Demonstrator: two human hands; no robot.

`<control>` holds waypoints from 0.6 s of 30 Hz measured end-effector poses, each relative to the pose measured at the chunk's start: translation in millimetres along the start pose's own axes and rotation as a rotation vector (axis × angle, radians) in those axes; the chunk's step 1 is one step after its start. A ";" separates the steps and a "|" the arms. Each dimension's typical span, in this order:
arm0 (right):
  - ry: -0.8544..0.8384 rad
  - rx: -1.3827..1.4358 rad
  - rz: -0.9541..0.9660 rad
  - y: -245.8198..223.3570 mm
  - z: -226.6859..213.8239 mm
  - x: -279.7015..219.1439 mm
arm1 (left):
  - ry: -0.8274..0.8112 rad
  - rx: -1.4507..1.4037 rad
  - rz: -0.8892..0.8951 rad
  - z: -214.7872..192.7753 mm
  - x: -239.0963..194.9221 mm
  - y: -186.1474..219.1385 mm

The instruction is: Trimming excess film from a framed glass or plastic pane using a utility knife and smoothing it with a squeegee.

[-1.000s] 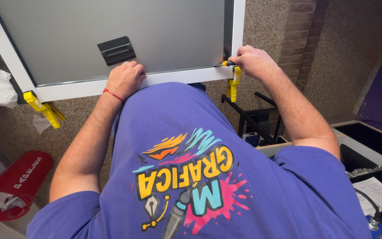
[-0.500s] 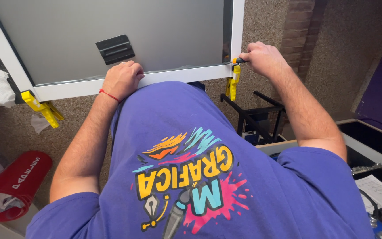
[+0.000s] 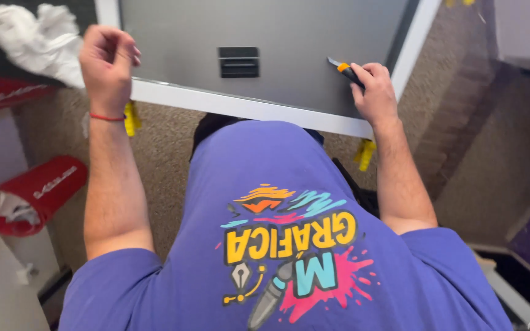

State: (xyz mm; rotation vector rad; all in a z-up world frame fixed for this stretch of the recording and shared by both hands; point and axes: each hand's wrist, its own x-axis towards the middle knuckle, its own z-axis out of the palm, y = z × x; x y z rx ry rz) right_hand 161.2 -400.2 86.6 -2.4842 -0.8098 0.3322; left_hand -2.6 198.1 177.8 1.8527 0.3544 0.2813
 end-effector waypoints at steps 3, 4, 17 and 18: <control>0.069 -0.069 -0.069 -16.2 29.2 21.1 | 0.264 -0.072 0.008 -54.0 9.4 -9.1; 0.068 -0.062 -0.082 -28.0 34.5 28.2 | 0.276 -0.064 0.009 -67.6 9.8 -14.0; -0.143 -0.164 -0.206 -185.5 148.5 140.2 | 0.771 -0.305 0.054 -193.1 20.8 -17.3; -0.150 -0.223 -0.199 -189.6 155.0 145.0 | 0.780 -0.284 0.090 -202.5 20.1 -15.5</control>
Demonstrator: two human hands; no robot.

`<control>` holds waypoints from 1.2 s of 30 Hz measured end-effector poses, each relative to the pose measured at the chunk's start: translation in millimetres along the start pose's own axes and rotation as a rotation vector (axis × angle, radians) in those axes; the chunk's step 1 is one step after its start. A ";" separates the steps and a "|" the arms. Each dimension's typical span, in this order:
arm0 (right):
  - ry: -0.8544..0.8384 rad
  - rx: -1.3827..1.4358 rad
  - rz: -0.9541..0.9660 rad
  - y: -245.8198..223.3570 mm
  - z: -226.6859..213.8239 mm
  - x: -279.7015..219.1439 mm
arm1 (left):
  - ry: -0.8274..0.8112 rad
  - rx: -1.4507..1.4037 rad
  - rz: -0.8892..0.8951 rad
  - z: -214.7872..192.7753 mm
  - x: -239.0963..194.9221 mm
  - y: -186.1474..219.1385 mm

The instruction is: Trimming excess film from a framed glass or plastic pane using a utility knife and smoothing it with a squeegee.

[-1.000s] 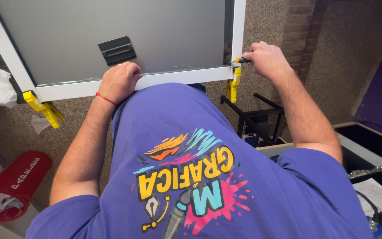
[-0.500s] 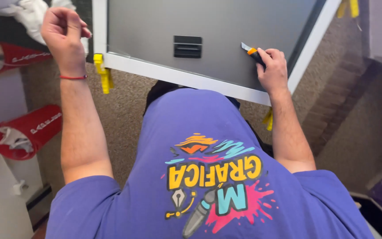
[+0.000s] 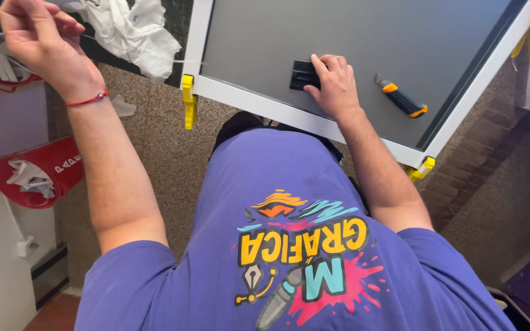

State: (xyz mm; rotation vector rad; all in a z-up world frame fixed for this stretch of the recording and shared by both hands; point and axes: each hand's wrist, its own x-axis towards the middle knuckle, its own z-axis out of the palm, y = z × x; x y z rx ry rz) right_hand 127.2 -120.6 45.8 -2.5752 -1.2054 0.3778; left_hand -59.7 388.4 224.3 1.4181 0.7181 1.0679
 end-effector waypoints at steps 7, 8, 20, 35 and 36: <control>-0.333 0.210 0.244 -37.5 -10.1 27.5 | 0.043 -0.053 0.011 -36.0 24.0 15.4; -0.330 0.162 0.208 -42.7 -2.2 31.5 | 0.061 -0.026 0.023 -33.4 21.1 29.2; -0.407 0.007 0.076 -117.1 48.0 84.6 | -0.135 0.202 0.107 -63.7 -26.6 27.4; -0.390 0.053 -0.142 -174.3 47.4 180.6 | -0.351 0.283 -0.002 -61.0 -53.0 7.4; -0.459 0.022 -0.139 -175.6 51.0 173.3 | -0.361 0.314 -0.017 -60.7 -56.4 6.5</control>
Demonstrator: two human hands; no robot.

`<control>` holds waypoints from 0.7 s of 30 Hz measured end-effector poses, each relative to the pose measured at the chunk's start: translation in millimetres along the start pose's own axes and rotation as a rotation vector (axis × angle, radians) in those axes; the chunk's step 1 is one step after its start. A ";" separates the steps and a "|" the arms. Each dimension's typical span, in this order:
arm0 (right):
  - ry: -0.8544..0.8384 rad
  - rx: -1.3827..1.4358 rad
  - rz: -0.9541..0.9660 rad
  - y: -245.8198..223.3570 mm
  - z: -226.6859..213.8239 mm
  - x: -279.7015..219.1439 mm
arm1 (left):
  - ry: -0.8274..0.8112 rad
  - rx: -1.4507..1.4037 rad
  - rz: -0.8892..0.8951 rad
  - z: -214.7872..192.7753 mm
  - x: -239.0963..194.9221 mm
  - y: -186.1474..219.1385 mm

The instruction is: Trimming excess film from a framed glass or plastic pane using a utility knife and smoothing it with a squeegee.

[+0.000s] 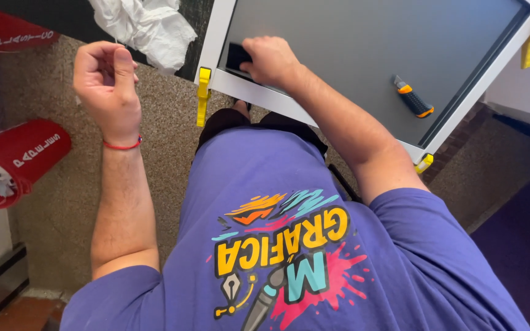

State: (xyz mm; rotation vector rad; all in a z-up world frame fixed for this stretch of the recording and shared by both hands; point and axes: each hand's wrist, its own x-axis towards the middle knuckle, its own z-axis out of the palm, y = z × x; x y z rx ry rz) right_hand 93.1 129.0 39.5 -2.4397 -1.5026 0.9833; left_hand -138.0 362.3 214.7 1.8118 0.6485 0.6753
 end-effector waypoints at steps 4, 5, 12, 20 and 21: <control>-0.048 -0.145 -0.064 6.7 9.0 -20.6 | -0.087 0.015 0.054 11.8 -1.9 5.0; -0.048 -0.156 -0.070 12.8 14.8 -28.3 | -0.114 0.058 0.068 13.9 -5.1 10.9; -0.083 -0.148 -0.013 71.7 20.7 -106.9 | -0.125 0.154 0.103 37.3 -27.8 30.3; -0.306 -0.332 0.025 128.1 -29.5 -140.8 | -0.072 0.254 0.050 66.4 -77.8 46.1; -0.189 -0.310 -0.046 132.7 -32.0 -131.8 | -0.090 0.311 0.022 70.4 -84.2 48.6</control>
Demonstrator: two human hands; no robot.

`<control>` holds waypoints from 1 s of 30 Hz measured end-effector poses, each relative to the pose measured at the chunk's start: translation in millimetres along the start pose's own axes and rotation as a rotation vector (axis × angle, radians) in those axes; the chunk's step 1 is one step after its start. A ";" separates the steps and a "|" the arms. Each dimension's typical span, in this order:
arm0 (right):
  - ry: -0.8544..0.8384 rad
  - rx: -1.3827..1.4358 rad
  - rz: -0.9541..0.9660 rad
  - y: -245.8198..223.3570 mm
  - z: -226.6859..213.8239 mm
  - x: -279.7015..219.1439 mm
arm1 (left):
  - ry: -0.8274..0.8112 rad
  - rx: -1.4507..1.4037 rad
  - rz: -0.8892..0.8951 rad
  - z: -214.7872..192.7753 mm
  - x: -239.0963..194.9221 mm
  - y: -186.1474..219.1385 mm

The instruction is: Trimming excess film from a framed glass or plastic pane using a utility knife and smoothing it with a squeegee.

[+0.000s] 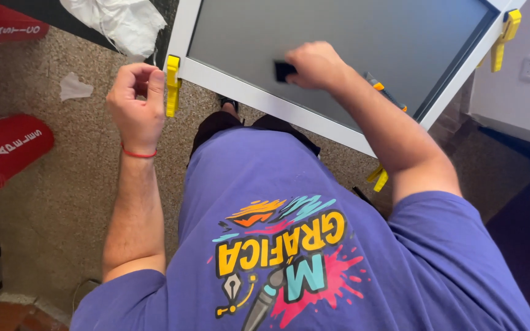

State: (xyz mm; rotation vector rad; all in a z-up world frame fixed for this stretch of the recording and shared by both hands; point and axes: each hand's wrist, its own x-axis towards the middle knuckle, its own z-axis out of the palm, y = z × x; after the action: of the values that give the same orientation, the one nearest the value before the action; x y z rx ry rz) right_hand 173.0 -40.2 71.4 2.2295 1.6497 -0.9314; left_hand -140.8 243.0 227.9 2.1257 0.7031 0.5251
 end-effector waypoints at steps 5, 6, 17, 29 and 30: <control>0.181 0.277 -0.035 -48.6 -3.4 78.9 | -0.090 0.039 0.055 19.9 -15.4 11.9; 0.203 0.266 -0.008 -56.6 7.3 93.8 | -0.123 0.074 0.090 23.9 -17.4 13.9; 0.075 0.149 0.115 18.1 99.0 -103.8 | -0.182 0.122 0.218 78.3 -46.4 19.8; 0.016 0.197 0.158 60.0 64.6 -134.4 | -0.183 0.173 0.264 95.0 -53.2 50.4; 0.082 0.322 0.123 46.6 42.9 -113.6 | -0.210 0.205 0.262 94.9 -52.4 54.5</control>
State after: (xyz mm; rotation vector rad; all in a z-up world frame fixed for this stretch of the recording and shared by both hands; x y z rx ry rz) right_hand 180.8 -167.4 97.3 2.5760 1.4607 -1.1573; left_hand -109.1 127.2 210.4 2.4410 0.3747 0.3714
